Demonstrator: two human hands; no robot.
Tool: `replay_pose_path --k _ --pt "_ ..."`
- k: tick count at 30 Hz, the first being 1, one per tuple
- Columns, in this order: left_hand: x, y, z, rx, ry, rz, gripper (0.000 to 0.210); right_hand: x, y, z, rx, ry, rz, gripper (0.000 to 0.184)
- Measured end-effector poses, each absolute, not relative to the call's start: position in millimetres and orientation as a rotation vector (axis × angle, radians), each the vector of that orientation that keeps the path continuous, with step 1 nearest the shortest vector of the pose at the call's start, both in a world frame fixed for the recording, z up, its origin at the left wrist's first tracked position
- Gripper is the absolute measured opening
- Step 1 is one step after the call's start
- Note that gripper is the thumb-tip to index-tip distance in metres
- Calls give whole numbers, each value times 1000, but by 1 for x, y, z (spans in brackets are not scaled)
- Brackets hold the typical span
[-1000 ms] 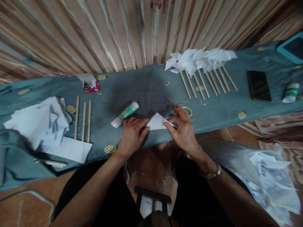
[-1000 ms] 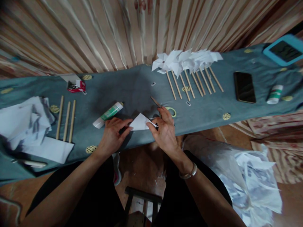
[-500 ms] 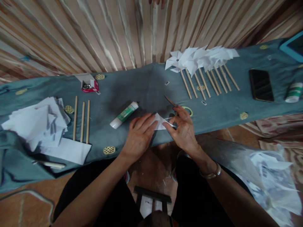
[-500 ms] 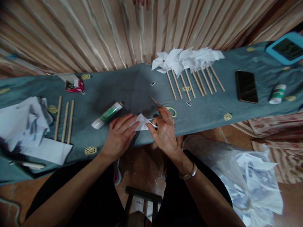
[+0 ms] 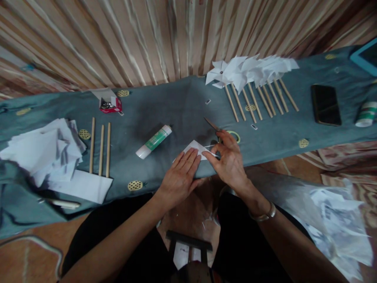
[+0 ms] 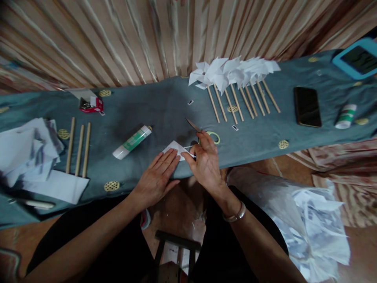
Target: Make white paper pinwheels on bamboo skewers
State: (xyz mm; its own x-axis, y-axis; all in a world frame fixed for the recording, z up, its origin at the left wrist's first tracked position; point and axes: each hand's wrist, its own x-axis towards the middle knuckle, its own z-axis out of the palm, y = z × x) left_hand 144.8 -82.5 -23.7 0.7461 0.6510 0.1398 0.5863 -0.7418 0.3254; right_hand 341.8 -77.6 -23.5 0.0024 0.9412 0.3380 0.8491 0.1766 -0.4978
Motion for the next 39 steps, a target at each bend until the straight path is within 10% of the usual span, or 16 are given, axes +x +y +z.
replay_pose_path --k 39 --pt "90 -92 -16 2756 1194 280 54 352 -92 -37 -1625 -1865 223 28"
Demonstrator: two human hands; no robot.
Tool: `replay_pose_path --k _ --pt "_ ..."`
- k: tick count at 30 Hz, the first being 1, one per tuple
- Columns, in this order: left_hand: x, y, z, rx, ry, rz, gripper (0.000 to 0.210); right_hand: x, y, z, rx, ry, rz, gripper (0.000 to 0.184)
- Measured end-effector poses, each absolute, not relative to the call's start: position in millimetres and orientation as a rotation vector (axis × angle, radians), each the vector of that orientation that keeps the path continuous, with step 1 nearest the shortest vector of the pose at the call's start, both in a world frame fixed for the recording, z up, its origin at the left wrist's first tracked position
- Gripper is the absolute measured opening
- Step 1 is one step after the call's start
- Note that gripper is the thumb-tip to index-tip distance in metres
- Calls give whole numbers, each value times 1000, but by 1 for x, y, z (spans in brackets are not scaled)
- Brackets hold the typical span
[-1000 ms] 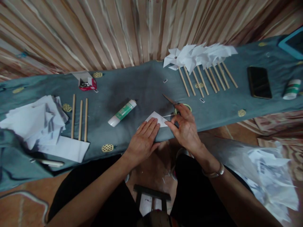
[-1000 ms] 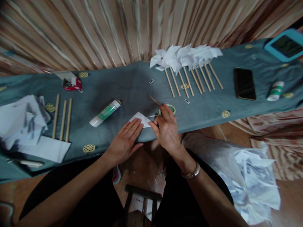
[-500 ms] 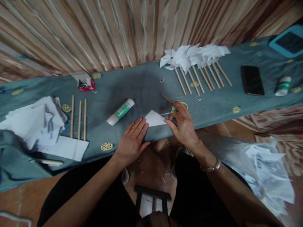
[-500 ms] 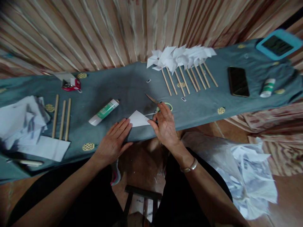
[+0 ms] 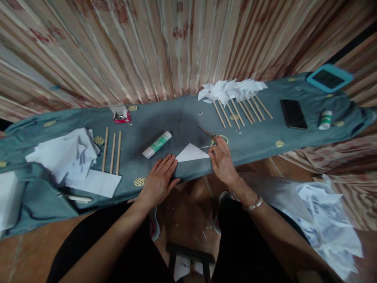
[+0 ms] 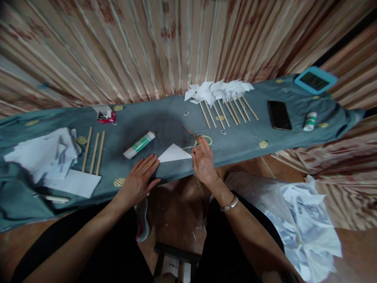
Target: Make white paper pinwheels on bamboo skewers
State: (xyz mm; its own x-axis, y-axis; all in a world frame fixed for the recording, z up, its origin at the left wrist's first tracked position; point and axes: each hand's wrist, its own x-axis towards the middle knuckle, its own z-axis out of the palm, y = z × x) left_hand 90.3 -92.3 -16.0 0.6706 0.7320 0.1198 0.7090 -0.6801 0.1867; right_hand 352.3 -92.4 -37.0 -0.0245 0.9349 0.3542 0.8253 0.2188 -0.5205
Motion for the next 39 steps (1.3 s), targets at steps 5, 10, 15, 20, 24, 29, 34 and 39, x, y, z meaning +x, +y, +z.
replay_pose_path --k 5,10,15,20,24,29,34,39 --pt "92 -94 -15 2740 1213 290 55 356 -92 -33 -1606 -1835 271 41" --pt "93 -95 -15 2739 1228 307 53 360 -91 -28 -1552 -1805 356 52" --pt "94 -95 -16 2698 1251 348 51 355 -87 -27 -1544 -1754 432 64" --pt "96 -96 -14 2681 1267 322 50 347 -82 -21 -1512 -1647 500 62" --pt "97 -96 -12 2666 1292 297 50 344 -78 -18 -1474 -1552 602 62" --pt "97 -96 -12 2553 1305 385 48 341 -76 -21 -1442 -1558 592 41" --pt "99 -88 -8 1973 1303 739 54 337 -76 -11 -1376 -1500 687 31" --pt "104 -78 8 989 1158 1032 45 328 -80 4 -1298 -1461 824 29"
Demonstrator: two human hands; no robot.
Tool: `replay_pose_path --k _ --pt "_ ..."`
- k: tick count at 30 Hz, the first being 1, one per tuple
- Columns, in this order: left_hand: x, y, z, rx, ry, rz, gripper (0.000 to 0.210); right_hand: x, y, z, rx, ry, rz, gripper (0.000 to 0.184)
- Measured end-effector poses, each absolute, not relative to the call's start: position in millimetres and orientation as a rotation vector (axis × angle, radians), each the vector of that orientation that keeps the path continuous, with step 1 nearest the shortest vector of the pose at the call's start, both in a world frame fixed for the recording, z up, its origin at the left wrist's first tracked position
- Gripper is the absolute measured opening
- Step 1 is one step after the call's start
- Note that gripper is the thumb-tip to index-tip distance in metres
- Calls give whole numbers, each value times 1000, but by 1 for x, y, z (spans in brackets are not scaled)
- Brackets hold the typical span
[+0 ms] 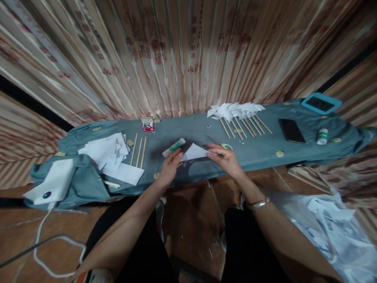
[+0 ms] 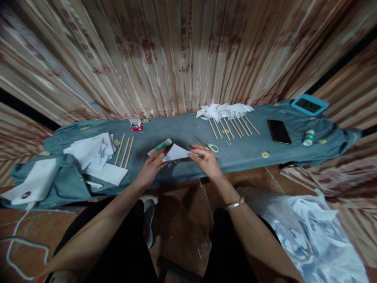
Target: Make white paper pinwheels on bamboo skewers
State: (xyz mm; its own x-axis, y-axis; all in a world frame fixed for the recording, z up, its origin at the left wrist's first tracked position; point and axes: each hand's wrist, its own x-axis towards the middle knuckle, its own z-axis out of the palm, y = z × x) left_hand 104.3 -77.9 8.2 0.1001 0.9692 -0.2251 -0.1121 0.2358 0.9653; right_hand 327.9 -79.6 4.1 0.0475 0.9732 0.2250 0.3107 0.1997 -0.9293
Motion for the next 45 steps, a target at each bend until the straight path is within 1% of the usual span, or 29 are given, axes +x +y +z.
replay_pose_path --k 2,6,14,22,27,31,36,38,42,45 --pt "105 -77 16 747 1042 1008 37 323 -81 8 -1265 -1460 843 30" --pt "106 -80 28 564 919 976 20 317 -84 14 -1231 -1459 878 30" --pt "104 -80 27 530 935 987 9 318 -87 13 -1210 -1452 918 30" --pt "103 -80 23 594 985 1004 18 317 -88 14 -1195 -1460 926 33" --pt "106 -80 23 782 1053 1068 21 319 -89 15 -1198 -1447 961 33" --pt "108 -84 29 781 1036 995 22 321 -89 17 -1193 -1473 964 32" --pt "110 -89 32 750 991 791 34 321 -89 25 -1194 -1507 981 31" --pt "112 -90 29 768 997 761 37 322 -89 30 -1190 -1542 1007 31" --pt "116 -87 23 760 1061 848 35 331 -85 36 -1183 -1547 1034 34" --pt "120 -84 23 735 1094 925 34 347 -78 32 -1304 -1479 923 37"
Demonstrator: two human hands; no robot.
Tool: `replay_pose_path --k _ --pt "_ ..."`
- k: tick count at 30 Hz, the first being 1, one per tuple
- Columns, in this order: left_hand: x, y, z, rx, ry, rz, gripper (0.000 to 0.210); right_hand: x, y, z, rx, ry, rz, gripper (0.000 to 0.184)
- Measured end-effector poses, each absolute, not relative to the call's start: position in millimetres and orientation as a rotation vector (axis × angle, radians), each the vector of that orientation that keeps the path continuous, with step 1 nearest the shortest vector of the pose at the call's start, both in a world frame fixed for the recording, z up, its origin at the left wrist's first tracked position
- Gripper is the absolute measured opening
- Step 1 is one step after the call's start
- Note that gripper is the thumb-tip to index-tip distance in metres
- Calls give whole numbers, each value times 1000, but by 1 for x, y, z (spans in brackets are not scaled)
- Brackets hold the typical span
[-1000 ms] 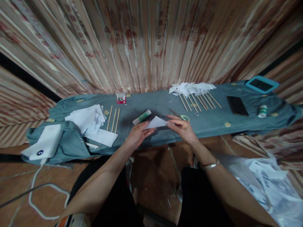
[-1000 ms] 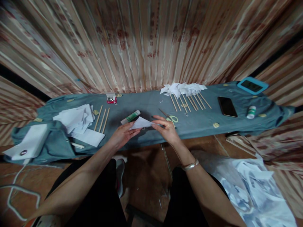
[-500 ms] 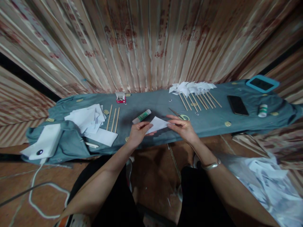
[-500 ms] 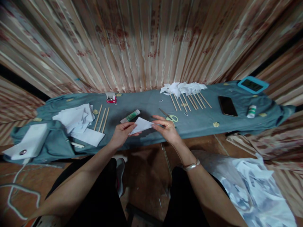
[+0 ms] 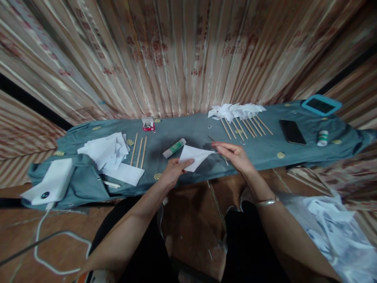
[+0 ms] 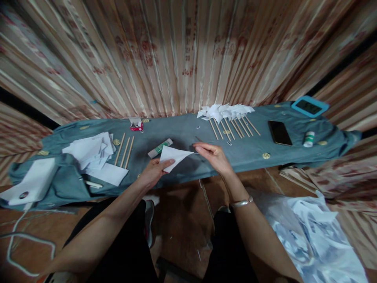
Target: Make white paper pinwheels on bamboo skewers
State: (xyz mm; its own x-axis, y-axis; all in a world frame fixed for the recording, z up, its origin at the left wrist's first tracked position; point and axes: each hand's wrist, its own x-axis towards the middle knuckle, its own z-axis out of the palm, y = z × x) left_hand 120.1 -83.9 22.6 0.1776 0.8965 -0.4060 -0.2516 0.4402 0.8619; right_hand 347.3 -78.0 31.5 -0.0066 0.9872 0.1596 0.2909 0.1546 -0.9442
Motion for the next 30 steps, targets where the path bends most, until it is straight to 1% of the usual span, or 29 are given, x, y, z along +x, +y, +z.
replay_pose_path --k 2,6,8,12,17,21,25,28,30 --pt "122 -81 23 744 1091 965 33 359 -74 23 -1490 -1512 709 37" --pt "124 -72 20 835 1133 1047 28 372 -73 5 -1871 -1770 192 31" --pt "124 -66 17 898 1169 1062 26 373 -76 -1 -1975 -1846 76 31" --pt "126 -53 12 998 1219 1060 23 371 -76 -4 -2045 -1859 43 32" --pt "131 -43 4 1069 1272 1042 25 377 -70 -4 -2008 -1841 -43 37" --pt "135 -37 -5 1131 1303 1029 28 377 -66 -1 -2064 -2000 -53 31" --pt "139 -33 -10 1179 1353 1005 28 373 -63 8 -2141 -2080 -83 30" --pt "139 -30 -10 1165 1369 1018 29 375 -61 12 -2158 -1974 32 25" --pt "138 -27 -9 1146 1366 1036 31 379 -60 12 -2075 -1779 233 20"
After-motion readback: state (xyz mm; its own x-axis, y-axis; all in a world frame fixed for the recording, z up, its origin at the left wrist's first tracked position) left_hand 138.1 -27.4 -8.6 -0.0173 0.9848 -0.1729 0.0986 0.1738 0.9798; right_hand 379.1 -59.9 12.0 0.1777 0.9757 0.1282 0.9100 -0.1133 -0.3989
